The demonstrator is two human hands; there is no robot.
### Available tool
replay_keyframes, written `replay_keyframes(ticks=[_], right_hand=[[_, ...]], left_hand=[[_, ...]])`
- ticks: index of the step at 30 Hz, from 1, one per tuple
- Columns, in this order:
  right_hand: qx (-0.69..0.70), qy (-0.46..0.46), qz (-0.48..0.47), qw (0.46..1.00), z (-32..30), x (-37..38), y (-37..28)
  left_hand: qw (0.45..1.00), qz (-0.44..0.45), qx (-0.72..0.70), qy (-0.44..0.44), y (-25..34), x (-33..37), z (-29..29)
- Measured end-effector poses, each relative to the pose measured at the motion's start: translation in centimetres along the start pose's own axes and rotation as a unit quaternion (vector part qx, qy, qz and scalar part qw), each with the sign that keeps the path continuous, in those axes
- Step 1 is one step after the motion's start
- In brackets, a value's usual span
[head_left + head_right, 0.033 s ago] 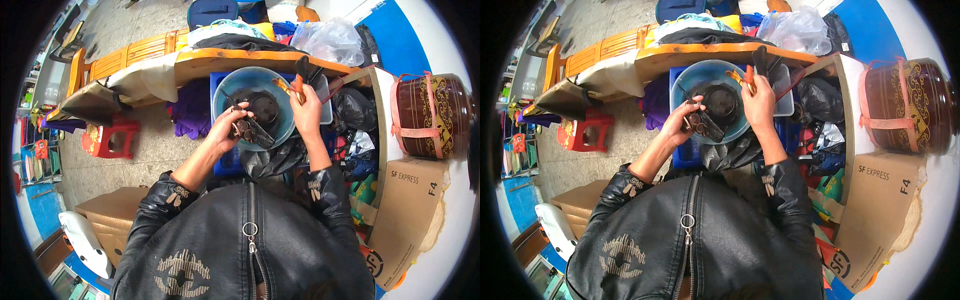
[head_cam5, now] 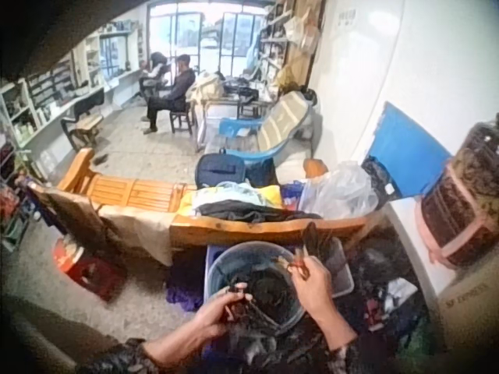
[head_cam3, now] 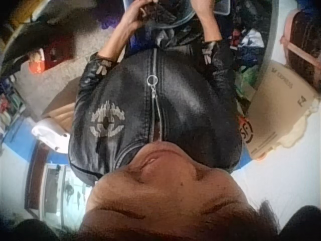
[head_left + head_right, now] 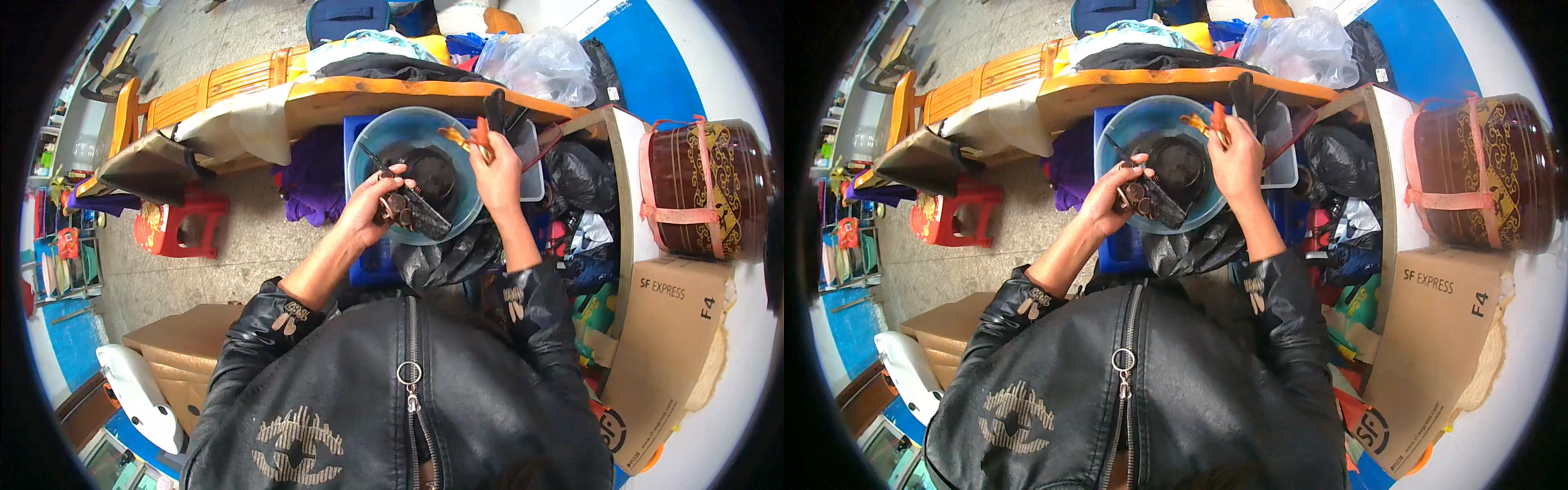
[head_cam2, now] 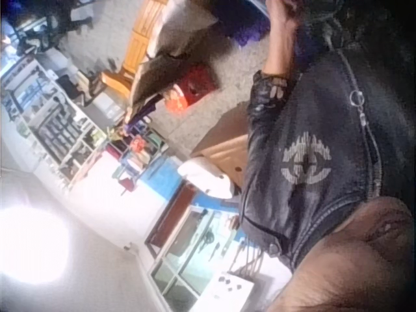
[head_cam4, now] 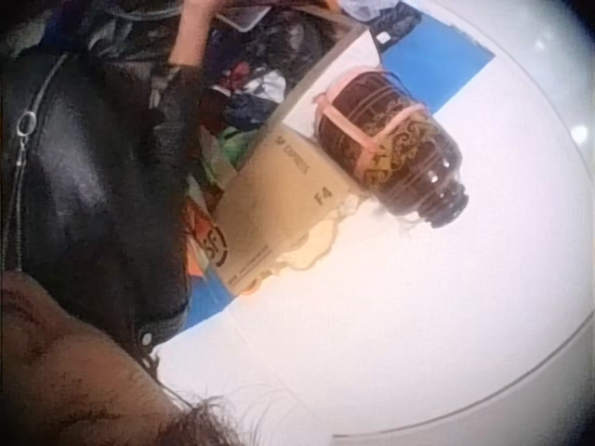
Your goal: The person cleans a hairdressing sink and associated tools. They rinse a black cap and a metal tool under running water, wipe the sink basin with a cloth, and rinse the basin with a handheld shower head. The person also places a small item into a blue container on a nearby shelf.
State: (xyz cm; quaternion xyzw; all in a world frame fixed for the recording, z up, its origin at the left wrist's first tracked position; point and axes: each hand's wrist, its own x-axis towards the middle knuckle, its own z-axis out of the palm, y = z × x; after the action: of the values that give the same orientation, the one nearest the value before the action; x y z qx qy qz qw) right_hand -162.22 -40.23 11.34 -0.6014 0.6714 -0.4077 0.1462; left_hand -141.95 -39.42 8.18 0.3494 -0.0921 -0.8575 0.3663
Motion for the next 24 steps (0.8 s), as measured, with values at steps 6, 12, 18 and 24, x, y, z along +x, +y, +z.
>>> replay_keyframes(ticks=[6,12,18,24], right_hand=[[-0.095,-0.072,-0.155,0.981,0.7,-0.6,-0.9],[0.270,-0.271,0.120,0.916,-2.0,-5.6,-3.6],[0.335,-0.208,0.227,0.890,-1.7,-5.9,-2.6],[0.331,-0.194,0.233,0.894,-3.4,-5.7,-1.6]], left_hand=[[1.000,-0.007,-0.015,0.003,0.1,0.5,-0.8],[0.998,0.019,-0.058,0.032,0.4,0.8,-0.7],[1.000,0.021,-0.008,-0.006,-0.1,1.2,0.8],[0.998,0.042,0.036,0.022,-0.2,1.6,0.7]])
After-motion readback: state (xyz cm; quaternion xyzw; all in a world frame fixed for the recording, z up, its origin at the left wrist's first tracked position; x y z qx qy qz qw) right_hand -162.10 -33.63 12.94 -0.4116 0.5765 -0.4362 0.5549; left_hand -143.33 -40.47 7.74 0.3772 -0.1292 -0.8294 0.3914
